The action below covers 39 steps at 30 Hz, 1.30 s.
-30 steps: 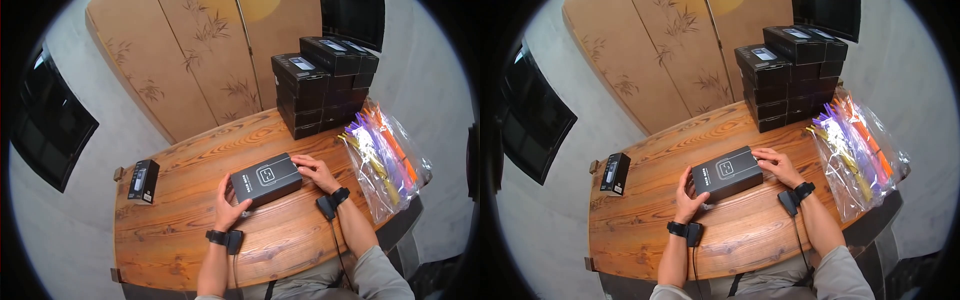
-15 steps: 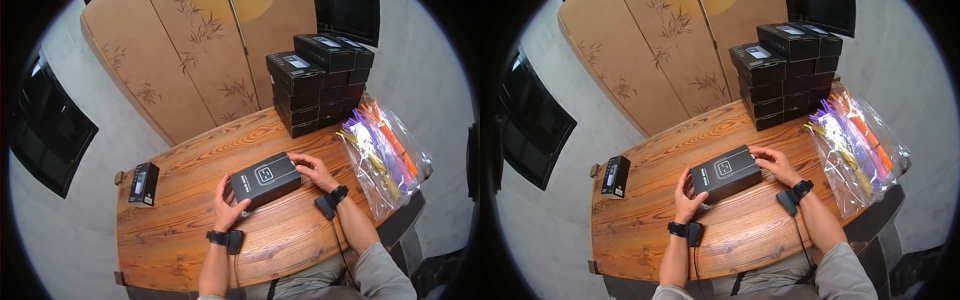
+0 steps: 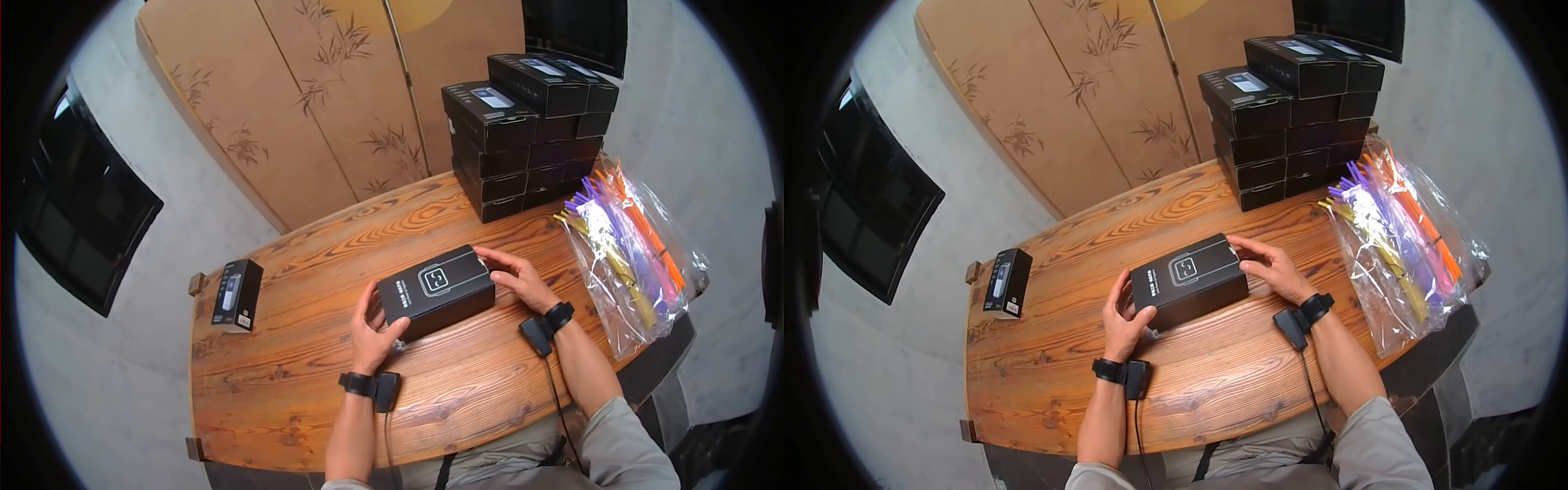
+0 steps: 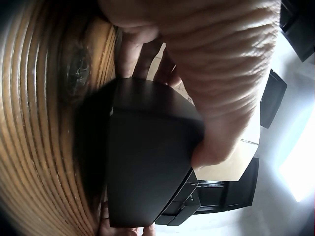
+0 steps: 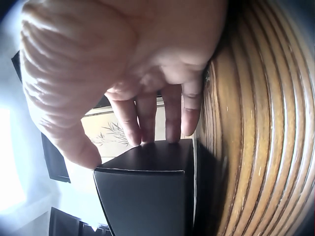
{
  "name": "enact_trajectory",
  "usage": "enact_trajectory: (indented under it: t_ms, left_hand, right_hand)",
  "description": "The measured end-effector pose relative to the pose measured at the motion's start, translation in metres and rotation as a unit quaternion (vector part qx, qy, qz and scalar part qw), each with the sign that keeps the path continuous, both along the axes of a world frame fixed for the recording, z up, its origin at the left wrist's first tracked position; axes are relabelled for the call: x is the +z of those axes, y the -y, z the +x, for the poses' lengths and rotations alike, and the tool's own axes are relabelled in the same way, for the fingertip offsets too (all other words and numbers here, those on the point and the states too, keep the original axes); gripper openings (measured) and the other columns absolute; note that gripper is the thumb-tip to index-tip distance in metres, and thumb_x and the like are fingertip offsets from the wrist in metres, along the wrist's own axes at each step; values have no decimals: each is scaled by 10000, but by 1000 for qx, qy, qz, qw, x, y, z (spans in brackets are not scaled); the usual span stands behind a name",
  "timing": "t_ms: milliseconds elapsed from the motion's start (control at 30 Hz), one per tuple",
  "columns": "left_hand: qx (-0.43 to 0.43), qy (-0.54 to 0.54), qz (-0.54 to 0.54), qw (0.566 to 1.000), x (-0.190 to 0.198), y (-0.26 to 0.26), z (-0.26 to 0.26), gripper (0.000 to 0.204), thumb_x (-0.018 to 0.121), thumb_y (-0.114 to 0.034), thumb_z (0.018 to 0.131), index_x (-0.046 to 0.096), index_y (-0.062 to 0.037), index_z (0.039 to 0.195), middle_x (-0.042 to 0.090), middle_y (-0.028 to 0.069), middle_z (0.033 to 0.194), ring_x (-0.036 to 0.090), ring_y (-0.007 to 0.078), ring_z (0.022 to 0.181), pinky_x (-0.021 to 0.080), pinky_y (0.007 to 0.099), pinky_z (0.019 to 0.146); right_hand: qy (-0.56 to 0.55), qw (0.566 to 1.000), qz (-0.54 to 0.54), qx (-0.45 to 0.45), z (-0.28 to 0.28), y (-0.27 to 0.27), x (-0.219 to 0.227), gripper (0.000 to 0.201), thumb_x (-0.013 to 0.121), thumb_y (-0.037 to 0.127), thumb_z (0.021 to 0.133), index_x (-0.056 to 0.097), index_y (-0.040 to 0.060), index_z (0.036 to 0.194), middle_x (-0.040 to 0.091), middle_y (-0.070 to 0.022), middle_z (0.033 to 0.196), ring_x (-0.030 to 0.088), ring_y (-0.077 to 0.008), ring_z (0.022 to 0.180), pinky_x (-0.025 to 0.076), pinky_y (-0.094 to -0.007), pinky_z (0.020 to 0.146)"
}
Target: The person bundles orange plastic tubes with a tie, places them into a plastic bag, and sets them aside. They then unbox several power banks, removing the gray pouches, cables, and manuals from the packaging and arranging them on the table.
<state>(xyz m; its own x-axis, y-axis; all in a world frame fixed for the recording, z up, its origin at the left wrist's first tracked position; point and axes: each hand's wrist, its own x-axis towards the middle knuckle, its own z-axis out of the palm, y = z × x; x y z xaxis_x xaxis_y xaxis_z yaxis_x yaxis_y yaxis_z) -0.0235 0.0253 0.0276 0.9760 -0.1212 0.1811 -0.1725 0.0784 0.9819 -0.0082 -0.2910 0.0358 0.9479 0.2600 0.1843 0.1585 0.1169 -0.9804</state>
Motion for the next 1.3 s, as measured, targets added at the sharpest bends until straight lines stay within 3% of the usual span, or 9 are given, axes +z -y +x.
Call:
enact_trajectory:
  t_ms: [167, 267, 367, 600, 767, 867, 1067, 1167, 1300]
  left_hand:
    - [4, 1, -5, 1000, -1, -1, 1, 874, 785, -33, 753, 307, 5, 1484, 460, 204, 1382, 528, 270, 1244, 455, 364, 1051]
    - [55, -3, -6, 998, -10, -4, 9, 855, 771, -16, 770, 309, -12, 1490, 462, 184, 1387, 528, 258, 1241, 452, 365, 1054]
    - [36, -12, -41, 998, -6, -5, 4, 807, 750, 0, 796, 331, -26, 1486, 473, 171, 1385, 529, 251, 1239, 442, 371, 1067]
    - [-36, -9, -63, 997, -14, -5, 7, 693, 726, 34, 817, 407, 16, 1431, 484, 169, 1384, 515, 240, 1261, 435, 360, 1079]
    - [-66, -24, 31, 997, -9, -3, 4, 473, 747, 15, 816, 582, 28, 1259, 625, 123, 1201, 616, 188, 1103, 500, 315, 986]
    - [-73, -39, 51, 995, -7, -2, 2, 383, 767, 0, 806, 644, 27, 1168, 679, 96, 1078, 652, 167, 1003, 525, 291, 928]
    - [-82, -19, 62, 995, -3, 0, 0, 368, 781, 4, 786, 665, 10, 1135, 694, 87, 1032, 657, 154, 963, 530, 278, 903]
    - [-89, -9, 70, 994, -2, -1, 0, 389, 785, 12, 772, 662, 9, 1142, 691, 86, 1035, 653, 157, 977, 530, 280, 905]
    - [-100, 15, 16, 995, -7, -3, 3, 340, 782, 20, 768, 687, 12, 1094, 678, 85, 1042, 642, 167, 999, 522, 282, 905]
  right_hand:
    - [-8, 999, 5, 40, -2, 2, 4, 610, 689, 126, 883, 459, 74, 1446, 553, -73, 1373, 529, -161, 1226, 425, -306, 1040]
    - [8, 999, -35, 23, -5, -2, 6, 680, 744, 115, 843, 446, 76, 1453, 546, -84, 1378, 521, -171, 1244, 420, -322, 1056]
    - [-16, 999, -48, -10, -3, -6, 5, 712, 779, 119, 817, 452, 82, 1448, 540, -87, 1384, 504, -184, 1272, 405, -340, 1082]
    - [-34, 994, 35, -99, 6, -6, -11, 544, 718, 87, 879, 506, 1, 1373, 558, -114, 1342, 548, -173, 1219, 443, -297, 1045]
    - [-17, 981, 50, -187, 11, -12, -20, 430, 681, 55, 903, 554, -17, 1307, 620, -73, 1203, 582, -136, 1098, 477, -266, 967]
    - [52, 962, -12, -266, 13, -16, -28, 393, 705, 76, 889, 584, -9, 1254, 631, -76, 1114, 594, -112, 1028, 500, -245, 919]
    - [4, 993, -13, -118, 6, -17, -23, 341, 728, 117, 880, 627, 16, 1190, 645, -31, 1006, 598, -77, 900, 501, -217, 804]
    - [-20, 996, -63, -54, -3, -21, -9, 314, 682, 57, 902, 603, -5, 1200, 638, -37, 1011, 601, -91, 938, 509, -231, 856]
    - [-3, 996, -87, -25, -8, -27, -5, 444, 719, 90, 875, 577, 18, 1289, 631, -53, 1102, 593, -110, 1017, 501, -244, 882]
